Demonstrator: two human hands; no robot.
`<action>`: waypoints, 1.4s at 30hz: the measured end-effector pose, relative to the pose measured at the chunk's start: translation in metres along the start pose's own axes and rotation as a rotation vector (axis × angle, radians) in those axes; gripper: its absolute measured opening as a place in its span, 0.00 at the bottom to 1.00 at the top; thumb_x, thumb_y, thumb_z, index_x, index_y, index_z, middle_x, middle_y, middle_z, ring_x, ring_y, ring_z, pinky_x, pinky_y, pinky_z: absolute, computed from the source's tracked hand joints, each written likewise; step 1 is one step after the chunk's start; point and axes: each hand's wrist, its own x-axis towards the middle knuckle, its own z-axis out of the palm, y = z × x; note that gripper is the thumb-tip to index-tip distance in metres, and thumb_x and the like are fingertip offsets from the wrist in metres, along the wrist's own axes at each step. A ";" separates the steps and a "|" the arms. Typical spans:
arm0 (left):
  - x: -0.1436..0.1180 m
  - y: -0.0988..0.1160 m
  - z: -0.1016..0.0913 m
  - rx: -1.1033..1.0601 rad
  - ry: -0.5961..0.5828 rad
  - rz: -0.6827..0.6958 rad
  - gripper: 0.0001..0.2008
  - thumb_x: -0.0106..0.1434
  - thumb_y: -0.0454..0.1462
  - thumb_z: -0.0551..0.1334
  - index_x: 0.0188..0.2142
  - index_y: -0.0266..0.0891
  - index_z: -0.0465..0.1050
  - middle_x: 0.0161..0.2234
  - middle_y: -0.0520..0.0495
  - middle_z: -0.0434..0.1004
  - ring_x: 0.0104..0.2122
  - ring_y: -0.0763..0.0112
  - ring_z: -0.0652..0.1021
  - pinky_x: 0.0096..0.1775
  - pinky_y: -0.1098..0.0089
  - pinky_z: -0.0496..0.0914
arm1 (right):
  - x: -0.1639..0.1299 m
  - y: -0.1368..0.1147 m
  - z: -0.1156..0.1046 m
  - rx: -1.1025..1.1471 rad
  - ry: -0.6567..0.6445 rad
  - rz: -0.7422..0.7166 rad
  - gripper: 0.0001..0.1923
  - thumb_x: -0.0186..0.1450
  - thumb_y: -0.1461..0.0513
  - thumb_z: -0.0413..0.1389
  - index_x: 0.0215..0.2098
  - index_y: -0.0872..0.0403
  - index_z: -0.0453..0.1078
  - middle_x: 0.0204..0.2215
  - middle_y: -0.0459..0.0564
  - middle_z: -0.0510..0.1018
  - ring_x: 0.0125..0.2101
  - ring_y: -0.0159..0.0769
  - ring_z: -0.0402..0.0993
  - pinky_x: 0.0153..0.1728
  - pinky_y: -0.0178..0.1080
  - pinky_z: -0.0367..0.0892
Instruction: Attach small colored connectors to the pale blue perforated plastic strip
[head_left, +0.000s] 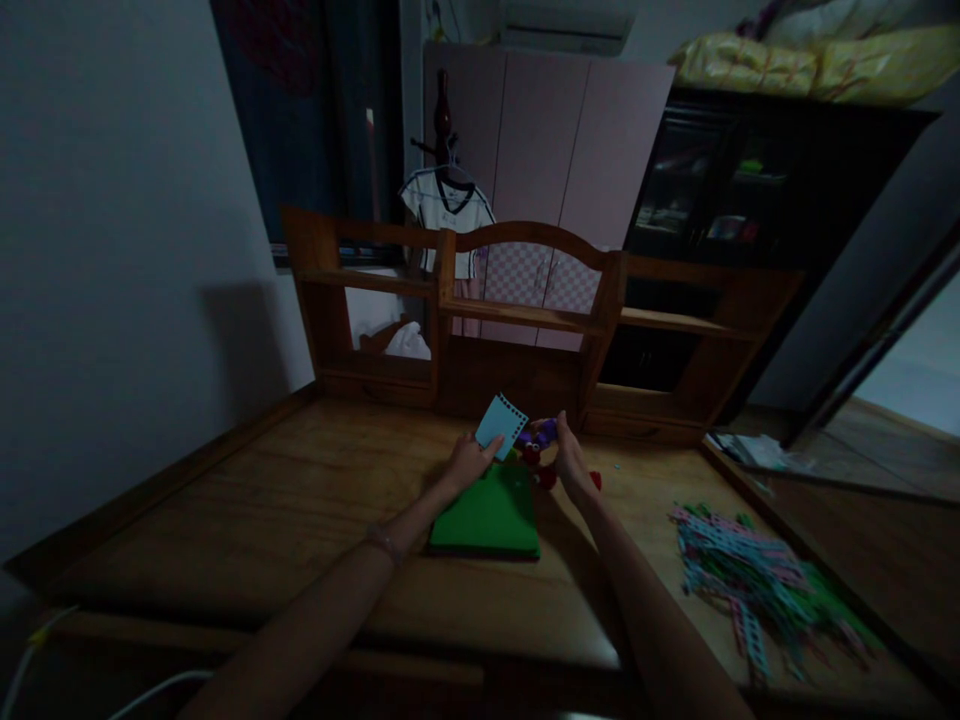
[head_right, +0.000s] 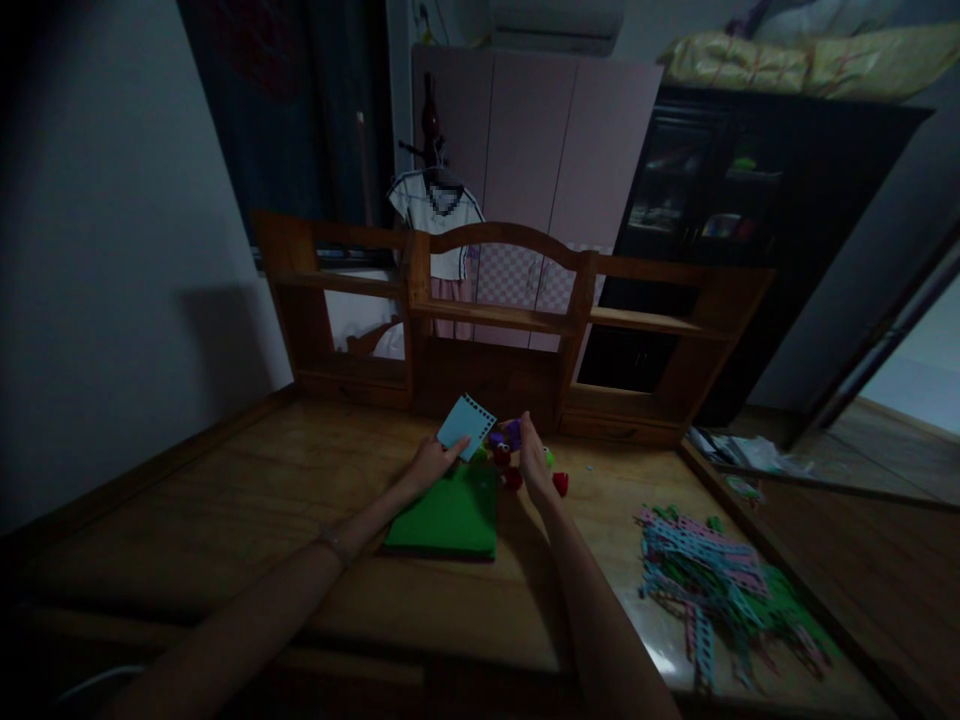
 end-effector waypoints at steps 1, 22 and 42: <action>0.000 0.000 0.000 0.007 -0.006 0.003 0.17 0.60 0.45 0.56 0.33 0.33 0.76 0.33 0.41 0.78 0.33 0.66 0.77 0.38 0.72 0.68 | -0.003 -0.002 0.000 -0.034 0.005 -0.029 0.32 0.59 0.38 0.38 0.36 0.52 0.70 0.32 0.49 0.76 0.35 0.40 0.72 0.35 0.39 0.66; 0.001 -0.003 0.002 0.000 0.019 0.045 0.19 0.61 0.46 0.54 0.34 0.33 0.76 0.32 0.41 0.78 0.32 0.67 0.77 0.36 0.73 0.68 | -0.011 -0.004 0.001 -0.331 0.107 -0.214 0.20 0.61 0.47 0.49 0.40 0.54 0.64 0.30 0.49 0.75 0.27 0.37 0.71 0.27 0.36 0.64; 0.001 0.001 -0.002 0.014 0.015 0.032 0.18 0.60 0.45 0.55 0.31 0.32 0.75 0.29 0.42 0.78 0.28 0.69 0.76 0.32 0.74 0.67 | -0.014 -0.005 -0.002 -0.823 0.161 -0.251 0.20 0.65 0.46 0.41 0.36 0.53 0.60 0.30 0.54 0.74 0.29 0.40 0.70 0.29 0.36 0.58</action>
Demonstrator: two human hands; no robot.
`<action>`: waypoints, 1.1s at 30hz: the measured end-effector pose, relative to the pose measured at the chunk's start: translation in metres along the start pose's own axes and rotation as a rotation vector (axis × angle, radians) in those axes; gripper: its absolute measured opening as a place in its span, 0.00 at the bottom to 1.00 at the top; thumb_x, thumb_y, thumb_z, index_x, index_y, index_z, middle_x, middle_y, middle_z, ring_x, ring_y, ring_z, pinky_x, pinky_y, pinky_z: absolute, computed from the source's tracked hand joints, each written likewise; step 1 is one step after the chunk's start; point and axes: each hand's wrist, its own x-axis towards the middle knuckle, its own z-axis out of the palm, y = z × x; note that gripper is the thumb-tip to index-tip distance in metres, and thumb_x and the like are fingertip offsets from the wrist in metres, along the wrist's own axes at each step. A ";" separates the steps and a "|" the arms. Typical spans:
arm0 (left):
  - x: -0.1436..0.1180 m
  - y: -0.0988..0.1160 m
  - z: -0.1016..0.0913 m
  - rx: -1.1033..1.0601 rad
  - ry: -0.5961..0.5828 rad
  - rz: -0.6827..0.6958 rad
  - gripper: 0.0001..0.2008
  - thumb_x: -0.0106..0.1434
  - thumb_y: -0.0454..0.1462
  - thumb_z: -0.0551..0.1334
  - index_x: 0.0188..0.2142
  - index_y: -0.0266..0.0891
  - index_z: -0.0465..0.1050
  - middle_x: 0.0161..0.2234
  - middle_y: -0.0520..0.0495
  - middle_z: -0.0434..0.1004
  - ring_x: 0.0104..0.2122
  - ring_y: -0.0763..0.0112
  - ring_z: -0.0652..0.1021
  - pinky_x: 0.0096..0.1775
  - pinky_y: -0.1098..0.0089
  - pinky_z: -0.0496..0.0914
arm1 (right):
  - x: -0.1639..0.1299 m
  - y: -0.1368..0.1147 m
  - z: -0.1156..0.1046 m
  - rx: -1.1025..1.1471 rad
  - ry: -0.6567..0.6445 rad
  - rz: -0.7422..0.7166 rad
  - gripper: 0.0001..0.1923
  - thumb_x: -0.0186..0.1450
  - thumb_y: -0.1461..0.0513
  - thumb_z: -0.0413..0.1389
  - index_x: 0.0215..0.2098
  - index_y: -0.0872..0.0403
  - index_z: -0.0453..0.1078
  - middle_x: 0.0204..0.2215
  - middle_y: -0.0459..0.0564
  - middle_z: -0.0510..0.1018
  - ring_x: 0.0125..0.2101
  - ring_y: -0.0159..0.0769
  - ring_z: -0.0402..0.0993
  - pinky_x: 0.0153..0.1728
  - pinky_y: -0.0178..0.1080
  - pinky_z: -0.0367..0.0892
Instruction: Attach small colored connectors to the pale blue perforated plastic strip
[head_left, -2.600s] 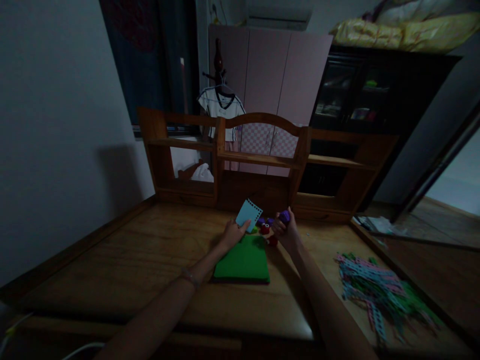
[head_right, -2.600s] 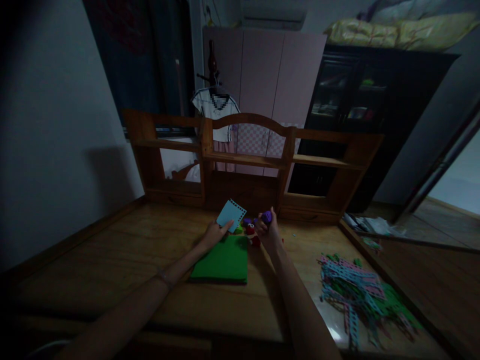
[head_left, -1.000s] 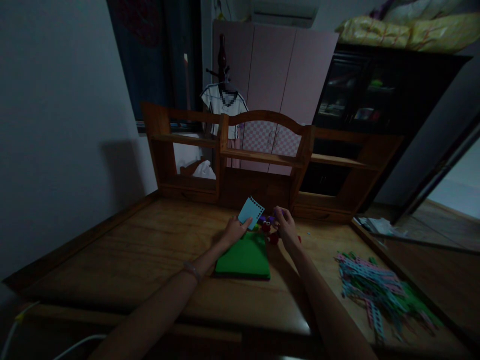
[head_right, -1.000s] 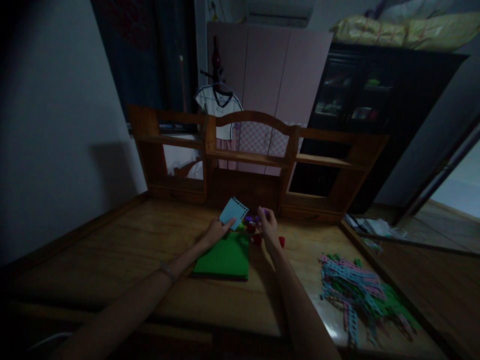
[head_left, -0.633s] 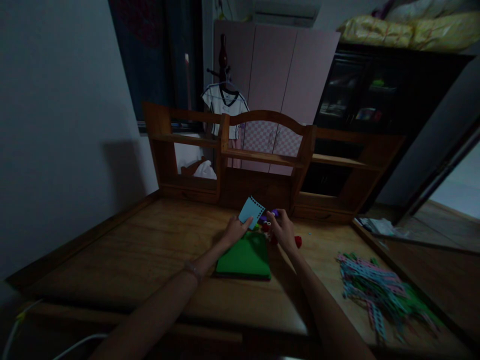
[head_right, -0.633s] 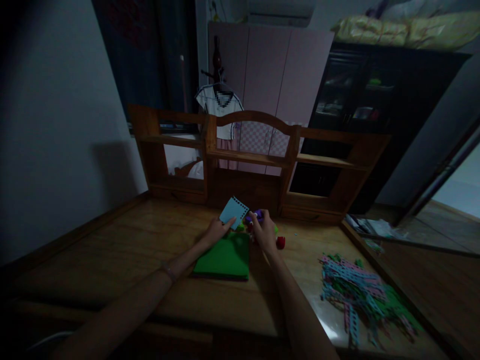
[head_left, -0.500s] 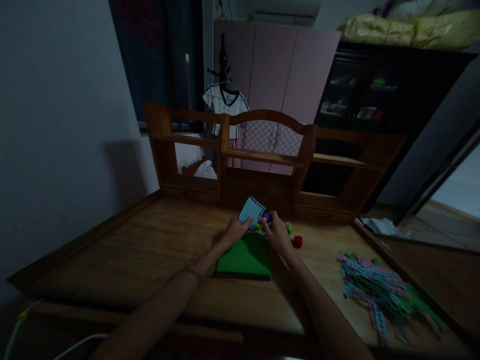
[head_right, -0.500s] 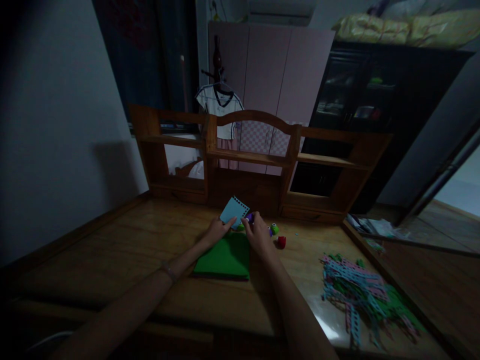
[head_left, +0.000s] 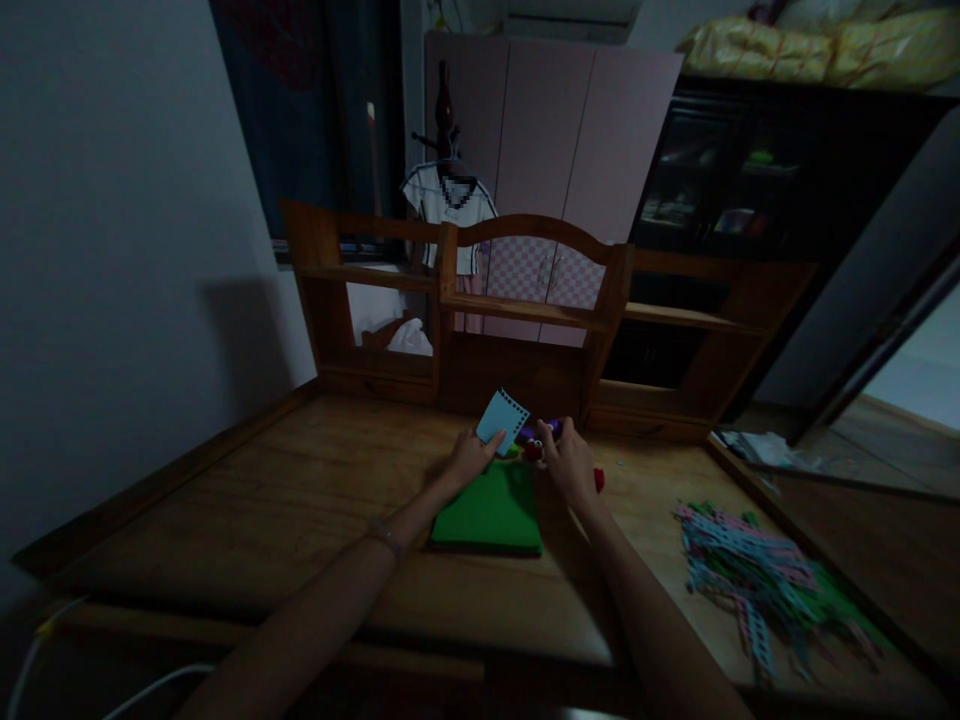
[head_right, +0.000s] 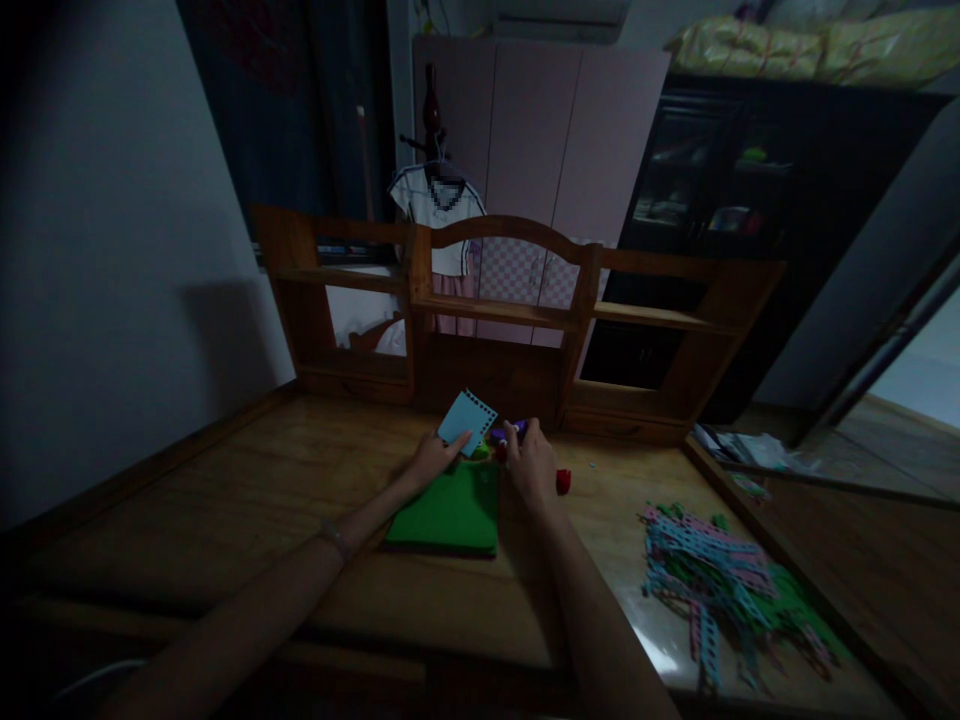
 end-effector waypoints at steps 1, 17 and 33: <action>0.000 0.001 0.000 -0.006 0.001 -0.004 0.18 0.60 0.45 0.55 0.32 0.32 0.75 0.29 0.42 0.78 0.28 0.69 0.76 0.32 0.74 0.67 | 0.001 0.002 0.000 0.012 0.018 0.014 0.20 0.65 0.46 0.40 0.36 0.53 0.61 0.30 0.54 0.74 0.29 0.41 0.70 0.29 0.36 0.58; -0.002 0.006 -0.003 0.017 -0.019 -0.006 0.18 0.61 0.44 0.55 0.28 0.31 0.74 0.25 0.44 0.76 0.25 0.71 0.74 0.29 0.75 0.65 | 0.012 0.035 0.001 0.169 0.140 0.226 0.25 0.63 0.44 0.39 0.36 0.55 0.63 0.29 0.56 0.75 0.29 0.43 0.71 0.29 0.37 0.59; -0.002 0.008 -0.003 0.039 -0.033 0.004 0.17 0.61 0.44 0.55 0.30 0.32 0.75 0.29 0.42 0.78 0.29 0.69 0.76 0.33 0.74 0.67 | 0.010 0.020 -0.008 0.197 -0.007 0.079 0.22 0.64 0.46 0.40 0.42 0.52 0.61 0.27 0.49 0.74 0.29 0.40 0.71 0.30 0.36 0.59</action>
